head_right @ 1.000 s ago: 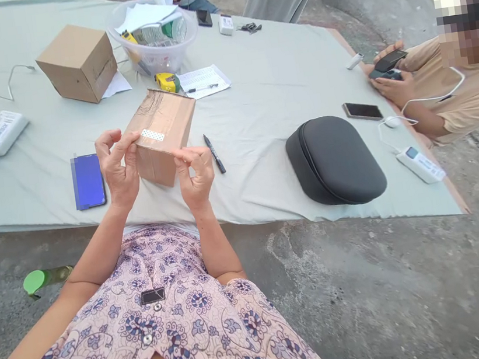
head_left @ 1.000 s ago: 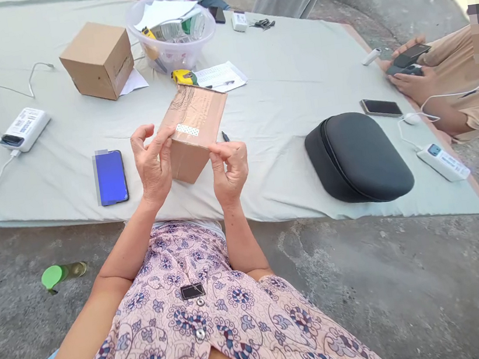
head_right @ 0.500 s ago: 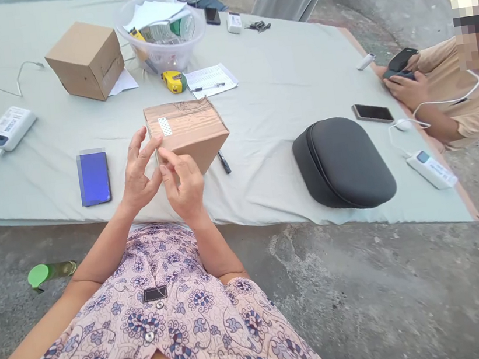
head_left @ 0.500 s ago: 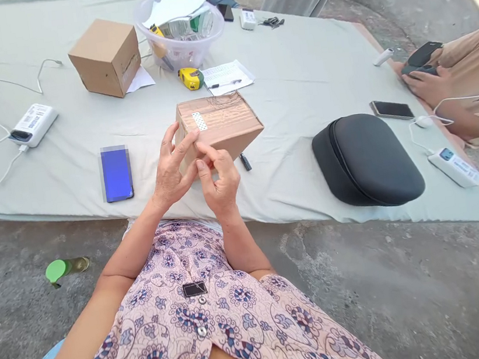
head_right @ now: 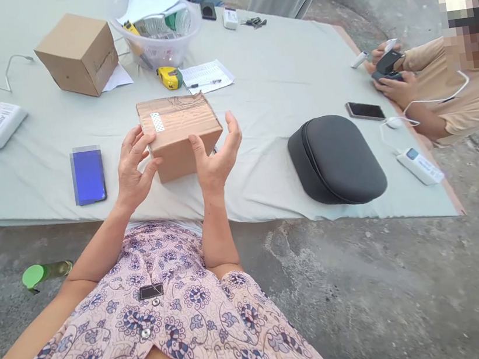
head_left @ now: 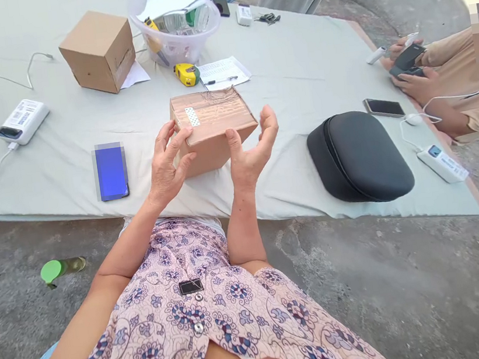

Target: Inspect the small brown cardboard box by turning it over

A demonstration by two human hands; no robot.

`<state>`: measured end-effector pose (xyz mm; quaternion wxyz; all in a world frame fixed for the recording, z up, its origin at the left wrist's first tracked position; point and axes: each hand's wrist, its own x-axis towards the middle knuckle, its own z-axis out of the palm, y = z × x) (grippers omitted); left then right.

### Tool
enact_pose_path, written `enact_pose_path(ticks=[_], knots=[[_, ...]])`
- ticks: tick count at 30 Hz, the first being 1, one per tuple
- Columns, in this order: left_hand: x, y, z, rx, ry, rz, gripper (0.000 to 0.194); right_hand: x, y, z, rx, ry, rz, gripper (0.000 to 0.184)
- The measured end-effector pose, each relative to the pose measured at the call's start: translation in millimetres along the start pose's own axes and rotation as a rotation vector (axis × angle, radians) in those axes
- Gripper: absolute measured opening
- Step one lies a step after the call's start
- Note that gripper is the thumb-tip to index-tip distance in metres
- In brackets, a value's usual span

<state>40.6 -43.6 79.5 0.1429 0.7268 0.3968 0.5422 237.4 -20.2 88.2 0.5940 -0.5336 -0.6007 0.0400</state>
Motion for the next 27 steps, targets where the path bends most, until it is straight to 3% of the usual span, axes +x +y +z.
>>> enact_pose_path(ticks=[6, 12, 19, 27], knots=[[3, 4, -0.2, -0.089, -0.008, -0.074, 0.052, 0, 22, 0, 0.173, -0.085, 0.080, 0.052], [9, 5, -4.0, -0.142, 0.011, -0.150, 0.058, -10, 5, -2, 0.195, -0.069, 0.131, 0.048], [19, 3, -4.1, -0.125, 0.095, -0.192, 0.051, -13, -10, -5, 0.366, -0.047, 0.177, 0.044], [26, -20, -9.7, -0.174, 0.052, -0.162, 0.059, -13, 27, 8, 0.538, -0.118, 0.140, 0.052]])
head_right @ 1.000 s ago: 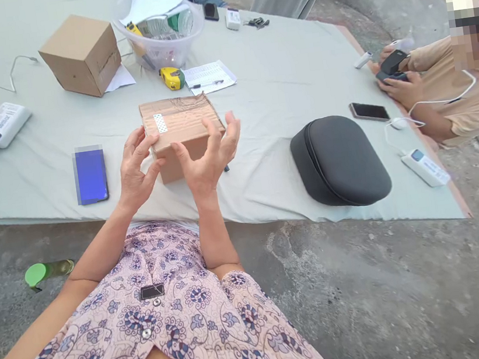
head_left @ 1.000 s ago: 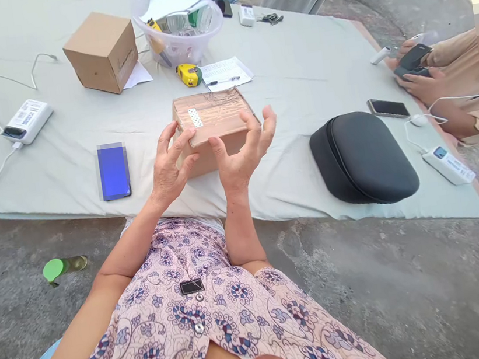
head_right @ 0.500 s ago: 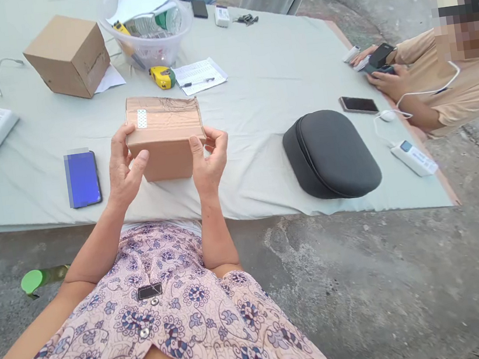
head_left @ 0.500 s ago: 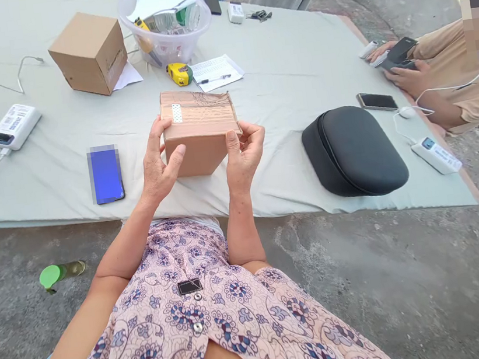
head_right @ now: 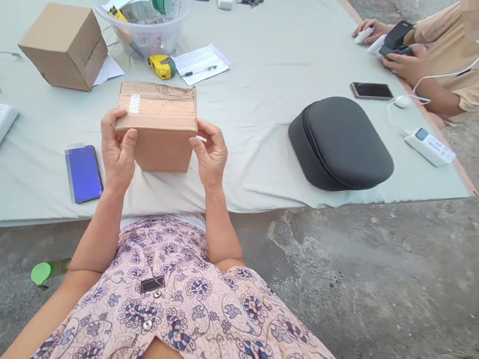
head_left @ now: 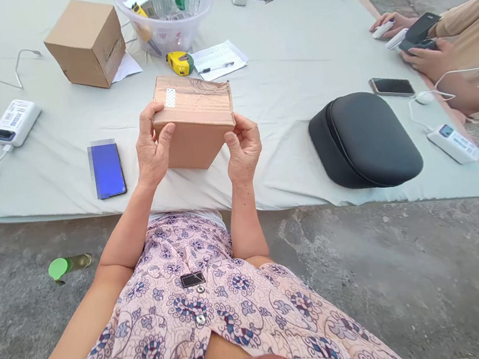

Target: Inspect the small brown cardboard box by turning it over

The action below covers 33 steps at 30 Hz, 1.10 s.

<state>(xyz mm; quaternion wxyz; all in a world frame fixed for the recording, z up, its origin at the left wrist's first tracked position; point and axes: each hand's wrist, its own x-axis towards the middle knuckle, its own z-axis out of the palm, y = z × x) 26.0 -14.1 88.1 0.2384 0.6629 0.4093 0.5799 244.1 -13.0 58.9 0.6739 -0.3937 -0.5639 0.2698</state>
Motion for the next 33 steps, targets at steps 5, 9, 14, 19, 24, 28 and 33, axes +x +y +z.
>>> enact_pose_path(ticks=[5, 9, 14, 19, 24, 28, 33], knots=[[3, -22, -11.2, -0.072, -0.111, 0.027, 0.072, -3, 18, -12, -0.008, -0.068, 0.011, 0.051], [-2, -32, -17.2, -0.087, -0.170, -0.035, 0.087, -12, 25, -19, -0.094, -0.156, 0.093, 0.054], [-12, -46, -18.8, -0.025, -0.178, -0.096, 0.090, -22, 30, -26, -0.191, -0.245, 0.252, 0.047], [-25, -58, -20.6, -0.036, -0.177, -0.123, 0.083, -26, 31, -25, -0.457, -0.354, 0.206, 0.024], [-40, -61, -21.9, -0.024, -0.162, -0.210, 0.071, -33, 35, -18, -0.701, -0.472, 0.271, 0.021], [-47, -63, -18.8, 0.099, -0.172, -0.267, 0.061, -37, 38, -15, -0.735, -0.468, 0.272, 0.020], [-55, -65, -7.4, 0.473, -0.186, -0.305, 0.064, -39, 41, -16, -0.692, -0.427, 0.244, 0.024]])
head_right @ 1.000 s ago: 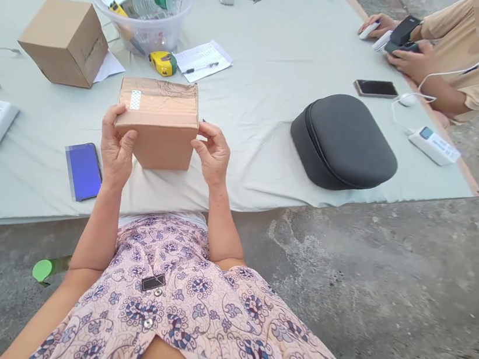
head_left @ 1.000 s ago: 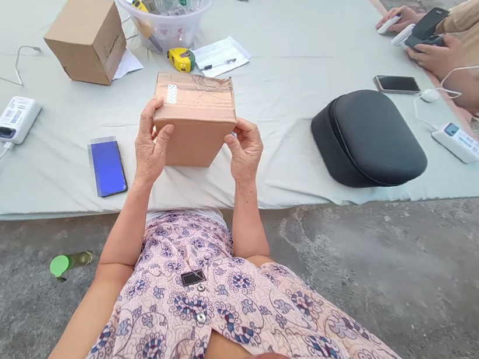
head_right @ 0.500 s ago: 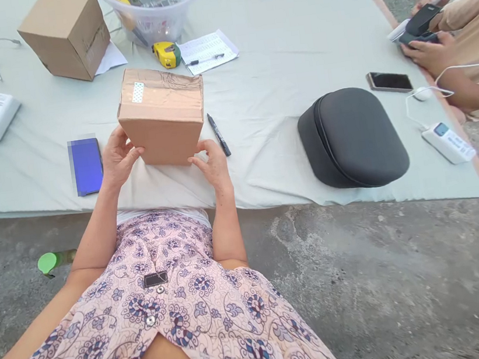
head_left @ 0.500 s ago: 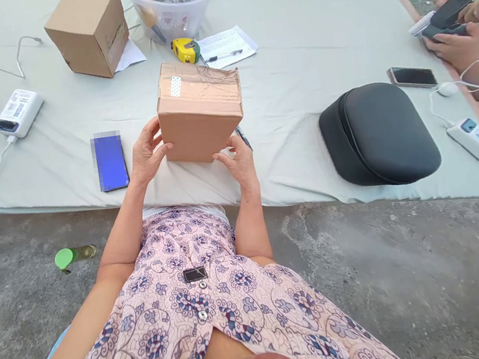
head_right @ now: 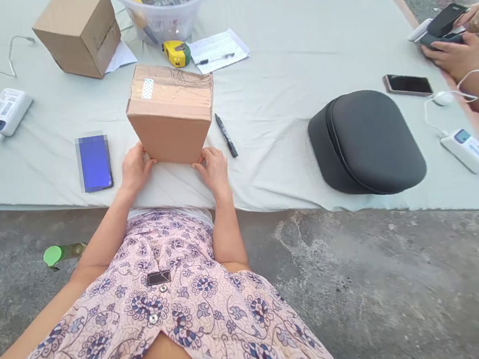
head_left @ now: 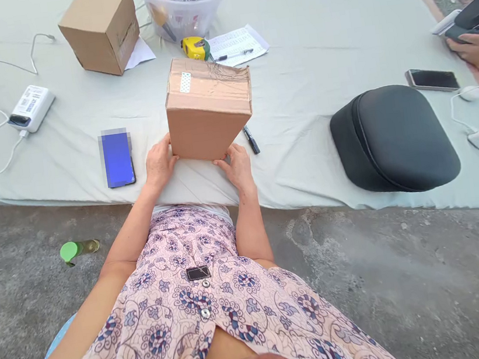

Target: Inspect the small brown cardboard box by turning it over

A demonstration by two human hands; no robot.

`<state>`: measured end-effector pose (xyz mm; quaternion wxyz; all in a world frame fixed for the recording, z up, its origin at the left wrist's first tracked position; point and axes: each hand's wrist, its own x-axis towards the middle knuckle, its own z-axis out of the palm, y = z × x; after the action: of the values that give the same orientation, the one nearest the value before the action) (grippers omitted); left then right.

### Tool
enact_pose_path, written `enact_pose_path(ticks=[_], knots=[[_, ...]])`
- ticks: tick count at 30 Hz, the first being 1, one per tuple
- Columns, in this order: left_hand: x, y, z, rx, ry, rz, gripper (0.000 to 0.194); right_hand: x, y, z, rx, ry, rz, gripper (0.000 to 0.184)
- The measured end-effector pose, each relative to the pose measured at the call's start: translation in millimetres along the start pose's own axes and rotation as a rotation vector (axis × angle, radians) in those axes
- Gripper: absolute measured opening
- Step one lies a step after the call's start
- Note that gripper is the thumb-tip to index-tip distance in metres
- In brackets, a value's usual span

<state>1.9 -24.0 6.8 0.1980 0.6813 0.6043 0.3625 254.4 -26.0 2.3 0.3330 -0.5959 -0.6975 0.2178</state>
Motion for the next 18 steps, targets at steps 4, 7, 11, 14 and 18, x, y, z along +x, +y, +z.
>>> enact_pose_path(ticks=[4, 7, 11, 14, 18], knots=[[-5, 1, 12.6, 0.106, 0.073, 0.011, 0.058, -1, 0, 1, 0.014, 0.034, 0.013, 0.022], [-7, -1, 18.0, 0.029, 0.092, 0.056, 0.056, -3, -1, 2, 0.097, 0.094, 0.042, 0.021], [-9, 2, 18.9, -0.073, 0.157, 0.096, 0.073, -6, -6, 2, 0.243, 0.204, 0.027, 0.030], [-10, 9, 21.3, -0.154, 0.207, 0.096, 0.081, -8, -16, 5, 0.271, 0.240, -0.012, 0.047], [-12, 19, 30.5, -0.235, 0.203, 0.065, 0.099, -11, -35, 16, 0.263, 0.307, -0.014, 0.067]])
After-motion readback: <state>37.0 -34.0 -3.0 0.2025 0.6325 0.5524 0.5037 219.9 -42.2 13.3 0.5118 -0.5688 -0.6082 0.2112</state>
